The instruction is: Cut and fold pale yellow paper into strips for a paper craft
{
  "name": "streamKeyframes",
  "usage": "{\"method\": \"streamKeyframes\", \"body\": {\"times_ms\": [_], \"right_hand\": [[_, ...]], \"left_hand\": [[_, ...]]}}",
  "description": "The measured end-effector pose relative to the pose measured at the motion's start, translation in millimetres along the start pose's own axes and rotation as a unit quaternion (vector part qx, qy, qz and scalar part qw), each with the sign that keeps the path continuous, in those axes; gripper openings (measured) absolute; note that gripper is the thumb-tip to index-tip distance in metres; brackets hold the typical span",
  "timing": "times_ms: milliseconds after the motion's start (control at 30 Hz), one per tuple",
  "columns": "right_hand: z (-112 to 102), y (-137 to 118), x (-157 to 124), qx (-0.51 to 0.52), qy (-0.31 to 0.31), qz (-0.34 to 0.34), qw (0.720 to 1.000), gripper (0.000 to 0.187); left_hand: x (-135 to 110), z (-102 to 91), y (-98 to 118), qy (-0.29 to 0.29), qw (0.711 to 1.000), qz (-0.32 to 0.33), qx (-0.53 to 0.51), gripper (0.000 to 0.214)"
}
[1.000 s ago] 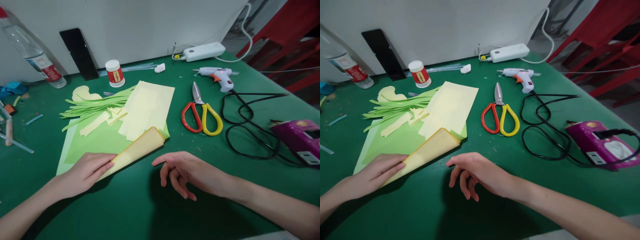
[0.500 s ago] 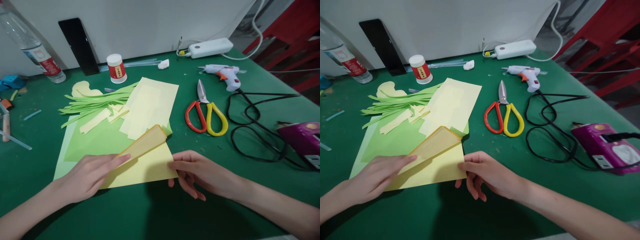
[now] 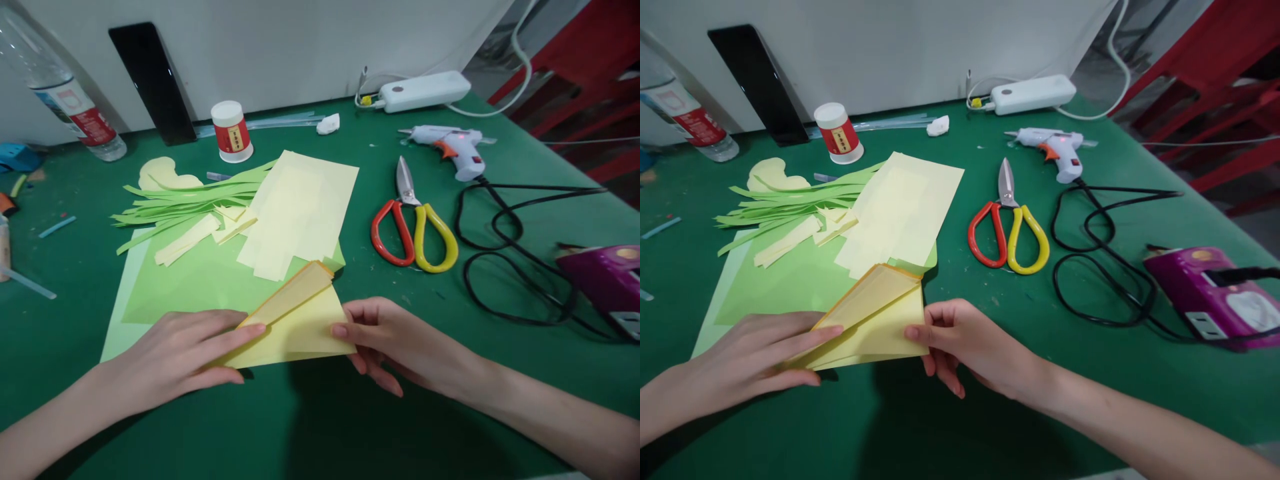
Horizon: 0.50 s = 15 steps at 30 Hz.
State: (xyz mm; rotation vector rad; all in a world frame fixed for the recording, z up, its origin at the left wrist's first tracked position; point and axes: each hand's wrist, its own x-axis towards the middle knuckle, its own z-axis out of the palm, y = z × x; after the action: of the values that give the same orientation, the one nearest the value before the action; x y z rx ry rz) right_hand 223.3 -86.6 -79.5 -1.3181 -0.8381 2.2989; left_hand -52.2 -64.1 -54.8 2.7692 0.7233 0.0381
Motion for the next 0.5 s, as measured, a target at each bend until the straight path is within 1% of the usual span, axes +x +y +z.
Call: {"method": "streamKeyframes", "body": {"times_ms": [167, 267, 367, 433, 500], "right_hand": [[-2.1, 2.6, -0.2, -0.013, -0.009, 0.002, 1.000, 0.030], [-2.9, 2.5, -0.6, -0.013, -0.016, 0.001, 1.000, 0.030], [-4.3, 0.3, -1.3, -0.013, -0.034, 0.004, 0.999, 0.030], [-5.3, -1.3, -1.9, -0.012, -0.046, 0.009, 0.999, 0.030], [-5.7, -2.3, -2.2, -0.011, -0.048, 0.013, 0.999, 0.029]], "left_hand": [[1.3, -2.8, -3.6, -0.014, 0.999, 0.011, -0.038, 0.048], [1.3, -5.0, -5.5, -0.016, 0.998, -0.005, -0.061, 0.044], [0.2, -7.6, -6.6, 0.009, 0.998, -0.025, -0.057, 0.051], [-0.5, -8.4, -6.3, 0.038, 0.998, -0.021, -0.037, 0.057], [-0.6, -7.6, -3.9, 0.045, 0.999, -0.015, -0.016, 0.056]]}}
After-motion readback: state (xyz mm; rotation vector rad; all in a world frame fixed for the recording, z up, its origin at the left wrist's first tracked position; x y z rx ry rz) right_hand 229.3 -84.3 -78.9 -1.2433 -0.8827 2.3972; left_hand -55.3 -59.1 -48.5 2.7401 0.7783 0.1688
